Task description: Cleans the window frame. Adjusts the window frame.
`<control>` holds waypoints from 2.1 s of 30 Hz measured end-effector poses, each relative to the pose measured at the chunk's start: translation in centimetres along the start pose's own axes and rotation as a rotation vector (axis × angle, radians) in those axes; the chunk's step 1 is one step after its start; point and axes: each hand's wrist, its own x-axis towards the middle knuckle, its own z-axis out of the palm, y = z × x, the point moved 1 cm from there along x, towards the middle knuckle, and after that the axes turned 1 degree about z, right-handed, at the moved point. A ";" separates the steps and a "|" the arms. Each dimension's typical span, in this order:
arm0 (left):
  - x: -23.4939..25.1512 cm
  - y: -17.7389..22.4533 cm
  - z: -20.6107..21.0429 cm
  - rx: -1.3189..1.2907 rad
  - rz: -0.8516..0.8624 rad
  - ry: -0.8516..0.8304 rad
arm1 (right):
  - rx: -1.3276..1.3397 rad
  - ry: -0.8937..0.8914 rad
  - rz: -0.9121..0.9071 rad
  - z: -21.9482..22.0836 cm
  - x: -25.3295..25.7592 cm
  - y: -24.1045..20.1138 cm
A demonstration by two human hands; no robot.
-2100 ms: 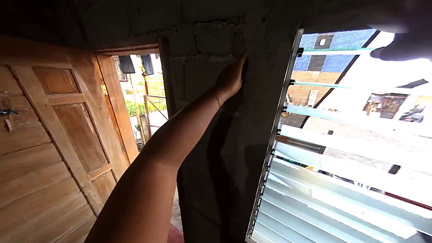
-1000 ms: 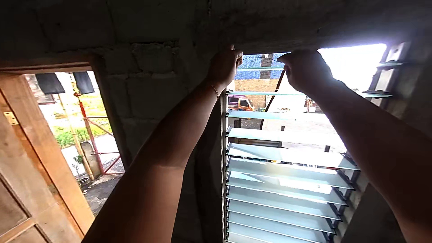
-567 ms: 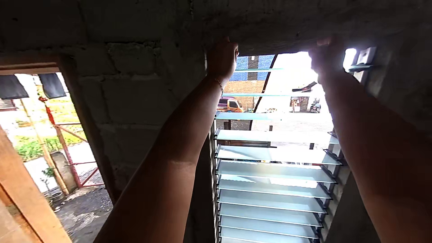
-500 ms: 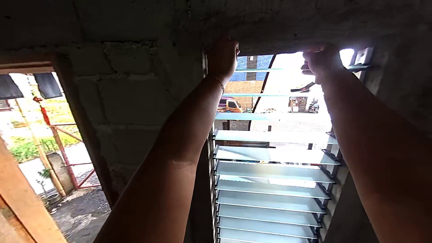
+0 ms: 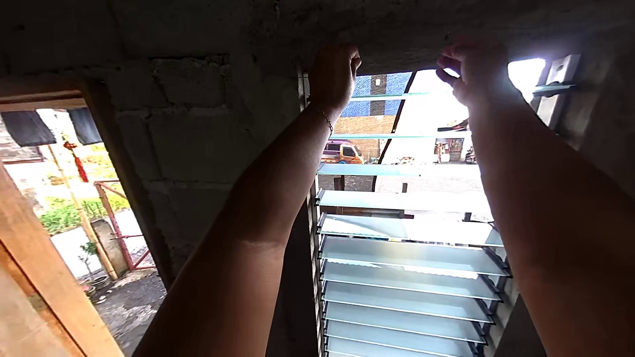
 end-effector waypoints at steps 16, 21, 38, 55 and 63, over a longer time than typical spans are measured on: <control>1.5 0.8 0.0 -0.007 -0.055 -0.023 | -0.918 -0.074 -0.361 -0.8 1.6 -1.9; 1.9 1.2 0.2 0.015 -0.072 -0.058 | -1.363 -0.141 -0.408 0.1 0.5 -2.6; 4.0 1.9 0.0 0.031 -0.193 -0.138 | -1.313 -0.082 -0.470 0.0 4.0 -3.4; 4.8 2.0 0.0 0.067 -0.211 -0.162 | -1.331 -0.111 -0.648 -0.9 4.9 -2.1; 3.7 2.1 1.0 0.162 -0.089 -0.078 | -1.389 -0.062 -0.591 -0.2 4.5 -1.7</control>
